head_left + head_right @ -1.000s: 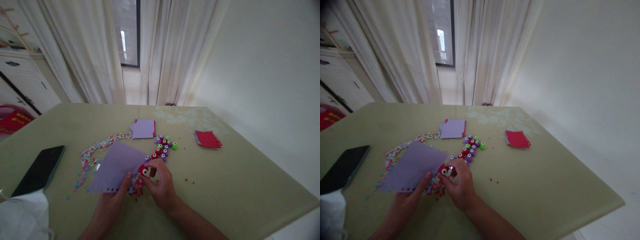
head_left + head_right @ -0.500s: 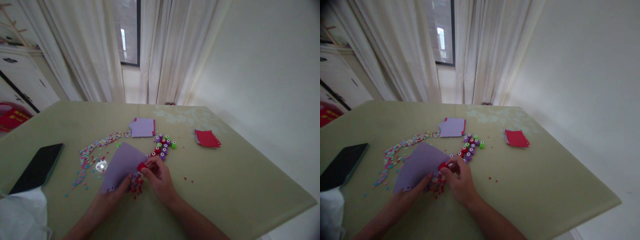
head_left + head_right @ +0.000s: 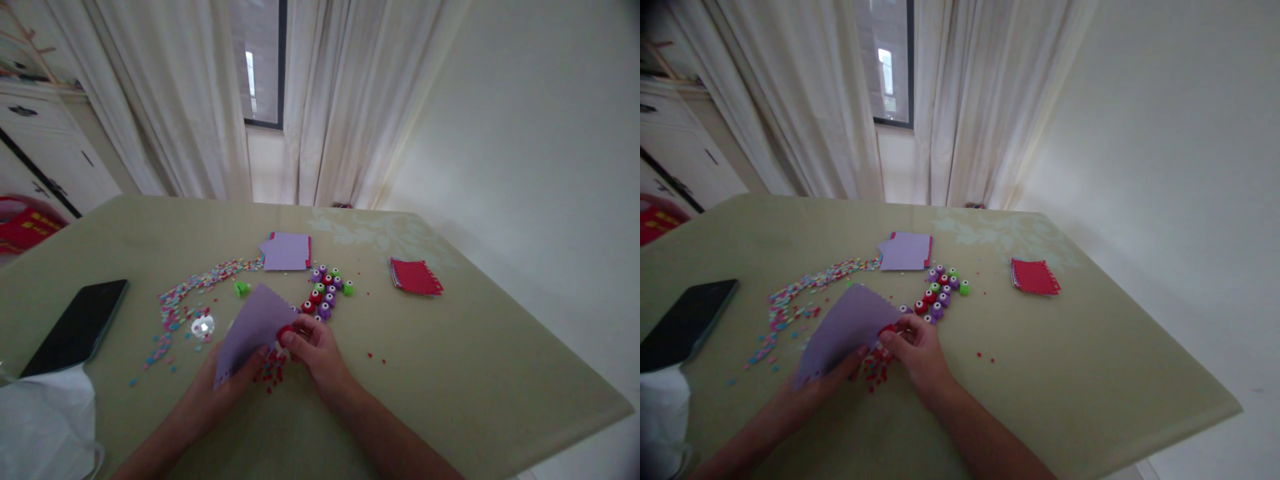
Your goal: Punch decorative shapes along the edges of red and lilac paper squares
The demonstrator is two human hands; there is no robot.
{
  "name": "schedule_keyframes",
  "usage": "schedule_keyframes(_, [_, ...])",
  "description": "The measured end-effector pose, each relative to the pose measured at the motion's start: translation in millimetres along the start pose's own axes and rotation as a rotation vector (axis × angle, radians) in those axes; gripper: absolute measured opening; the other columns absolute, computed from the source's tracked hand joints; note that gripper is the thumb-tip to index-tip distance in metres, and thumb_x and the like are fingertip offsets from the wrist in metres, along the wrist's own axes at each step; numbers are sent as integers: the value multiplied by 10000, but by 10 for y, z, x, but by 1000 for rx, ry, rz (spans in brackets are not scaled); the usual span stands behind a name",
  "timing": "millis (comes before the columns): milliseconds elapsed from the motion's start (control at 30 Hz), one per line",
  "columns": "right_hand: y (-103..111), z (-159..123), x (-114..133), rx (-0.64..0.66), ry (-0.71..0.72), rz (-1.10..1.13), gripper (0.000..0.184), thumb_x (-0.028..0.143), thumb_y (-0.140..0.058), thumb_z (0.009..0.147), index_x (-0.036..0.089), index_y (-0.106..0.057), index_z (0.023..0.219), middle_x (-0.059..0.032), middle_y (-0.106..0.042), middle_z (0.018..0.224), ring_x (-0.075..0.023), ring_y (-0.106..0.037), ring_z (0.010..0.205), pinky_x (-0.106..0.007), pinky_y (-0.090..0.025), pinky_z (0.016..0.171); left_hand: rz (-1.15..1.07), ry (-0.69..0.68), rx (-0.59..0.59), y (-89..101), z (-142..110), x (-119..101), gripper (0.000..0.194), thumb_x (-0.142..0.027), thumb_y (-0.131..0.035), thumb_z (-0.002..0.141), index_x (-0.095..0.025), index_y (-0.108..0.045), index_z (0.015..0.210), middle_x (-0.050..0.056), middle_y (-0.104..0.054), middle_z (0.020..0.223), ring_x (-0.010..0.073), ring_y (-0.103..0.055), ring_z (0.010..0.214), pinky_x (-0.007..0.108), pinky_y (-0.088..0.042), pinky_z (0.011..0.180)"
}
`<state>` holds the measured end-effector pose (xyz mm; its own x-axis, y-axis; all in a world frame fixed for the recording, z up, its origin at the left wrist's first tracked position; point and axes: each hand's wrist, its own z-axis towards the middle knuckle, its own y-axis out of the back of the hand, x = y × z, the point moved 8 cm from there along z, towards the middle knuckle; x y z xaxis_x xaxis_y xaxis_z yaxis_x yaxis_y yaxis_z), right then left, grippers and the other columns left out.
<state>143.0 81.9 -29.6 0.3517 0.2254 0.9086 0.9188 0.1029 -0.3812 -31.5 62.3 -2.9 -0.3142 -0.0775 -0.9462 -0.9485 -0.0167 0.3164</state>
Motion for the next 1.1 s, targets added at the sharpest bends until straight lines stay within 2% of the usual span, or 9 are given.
schedule_keyframes(67, [-2,8,-19,26,-17,-14,433,544,-866,775,160,-684,856,19,-666,738,-75,-560,565,-198,-416,538,-18,-7,41,-28,19,10,320,-500,-720,791,-232,-792,949,56,-841,950,295,-783,879,376,-647,820])
schedule_keyframes(133, [-9,14,-30,39,-31,36,453,572,-861,772,172,-660,842,41,-645,689,-67,-529,509,-196,-380,491,-17,22,66,-35,29,51,340,-513,-712,778,-241,-782,970,58,-837,977,297,-777,915,371,-634,846])
schedule_keyframes(233, [-56,3,-38,74,-62,136,488,592,-876,748,185,-635,870,44,-657,678,-73,-544,504,-190,-387,483,21,54,123,-40,17,92,316,-552,-670,815,-244,-725,768,42,-789,793,271,-738,749,350,-616,717])
schedule_keyframes(333, [-97,-27,-34,94,-92,151,493,572,-893,739,178,-637,887,29,-676,683,-76,-571,536,-181,-412,522,51,-9,138,-22,8,52,432,-572,-568,889,-251,-615,604,21,-692,679,248,-677,700,334,-569,678])
schedule_keyframes(567, [-97,-65,-28,95,-95,22,505,575,-928,672,163,-681,827,43,-646,646,-66,-496,491,-195,-382,501,68,-45,64,2,35,13,507,-625,-529,909,-255,-576,566,-4,-632,659,215,-626,695,286,-523,667])
schedule_keyframes(700, [-85,-52,-43,96,-79,-31,496,617,-870,739,161,-692,821,44,-622,614,-79,-498,508,-205,-373,515,54,-56,42,-21,44,8,493,-602,-552,925,-255,-573,576,-19,-596,614,194,-591,615,272,-485,596])
schedule_keyframes(833, [-104,-33,-91,91,-103,78,519,661,-812,782,157,-689,796,12,-655,661,-104,-552,568,-220,-420,561,29,-66,-41,13,67,15,430,-550,-611,907,-253,-574,599,-37,-562,562,179,-550,537,270,-449,536])
schedule_keyframes(967, [-116,-27,-103,88,-112,146,485,579,-907,707,153,-717,839,-4,-700,755,-123,-624,646,-247,-497,661,20,-64,-74,49,92,34,362,-512,-612,919,-237,-657,687,-40,-579,567,175,-550,524,270,-443,527])
schedule_keyframes(1100, [-102,-45,-85,97,-108,89,442,486,-953,677,152,-734,869,-12,-725,761,-128,-636,655,-240,-458,633,48,-88,-44,38,80,21,442,-512,-570,955,-235,-610,614,-26,-583,577,174,-562,556,272,-453,561])
